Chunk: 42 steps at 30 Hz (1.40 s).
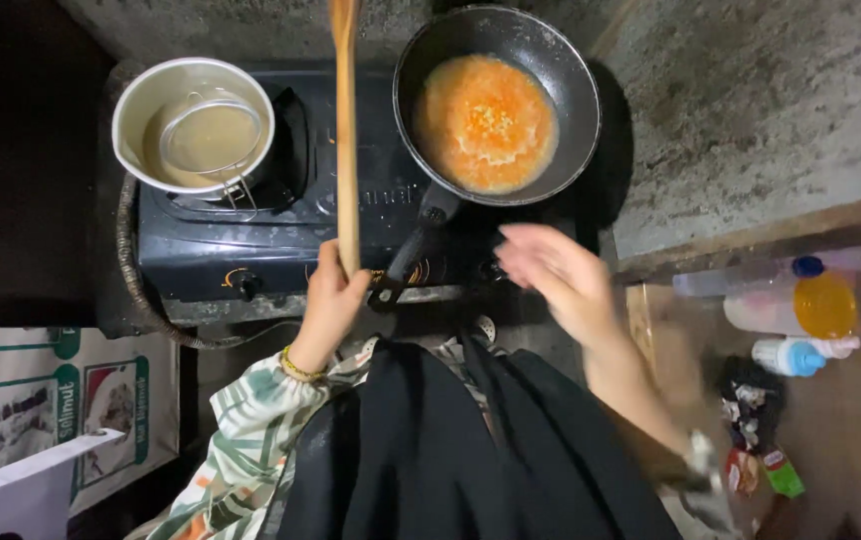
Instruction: Cooking food by stirring ingredients in a pan and transferring solids from a pot using a strainer
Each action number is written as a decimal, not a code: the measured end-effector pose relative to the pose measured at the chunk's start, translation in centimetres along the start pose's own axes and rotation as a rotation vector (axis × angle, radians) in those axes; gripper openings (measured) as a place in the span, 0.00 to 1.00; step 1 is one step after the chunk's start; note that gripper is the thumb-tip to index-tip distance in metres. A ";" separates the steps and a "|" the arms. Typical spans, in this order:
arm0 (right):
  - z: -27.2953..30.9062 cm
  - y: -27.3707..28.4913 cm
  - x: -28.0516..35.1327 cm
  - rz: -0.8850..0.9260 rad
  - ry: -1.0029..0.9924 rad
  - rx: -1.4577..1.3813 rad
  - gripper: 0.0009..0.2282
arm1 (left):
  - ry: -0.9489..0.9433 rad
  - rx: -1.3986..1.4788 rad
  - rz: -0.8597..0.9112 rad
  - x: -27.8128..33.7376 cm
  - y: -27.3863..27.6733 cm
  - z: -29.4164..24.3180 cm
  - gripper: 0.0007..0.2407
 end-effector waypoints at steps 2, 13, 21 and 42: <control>-3.5 -5.5 -4.8 0.253 -0.233 -0.013 0.24 | -0.163 0.120 0.043 0.9 -0.6 -4.3 0.20; -4.7 4.5 -7.8 -0.072 -0.320 0.560 0.15 | -0.644 -0.230 0.325 1.7 -1.0 -11.2 0.19; -1.8 14.6 -7.6 -0.283 -0.554 1.575 0.12 | -0.209 -0.318 0.460 2.1 -1.0 -7.2 0.34; 0.8 5.8 -10.2 -0.154 -0.421 1.728 0.18 | -0.220 -0.450 0.444 2.4 -3.8 -4.5 0.32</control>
Point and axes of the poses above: each hand's wrist, its own x-axis away from the middle knuckle, its own y-axis out of the back of the hand, z = x × y, the point moved 6 cm from there along -x, towards the middle knuckle, and after that the axes turned 13 degrees about -y, right-handed, at the moved point
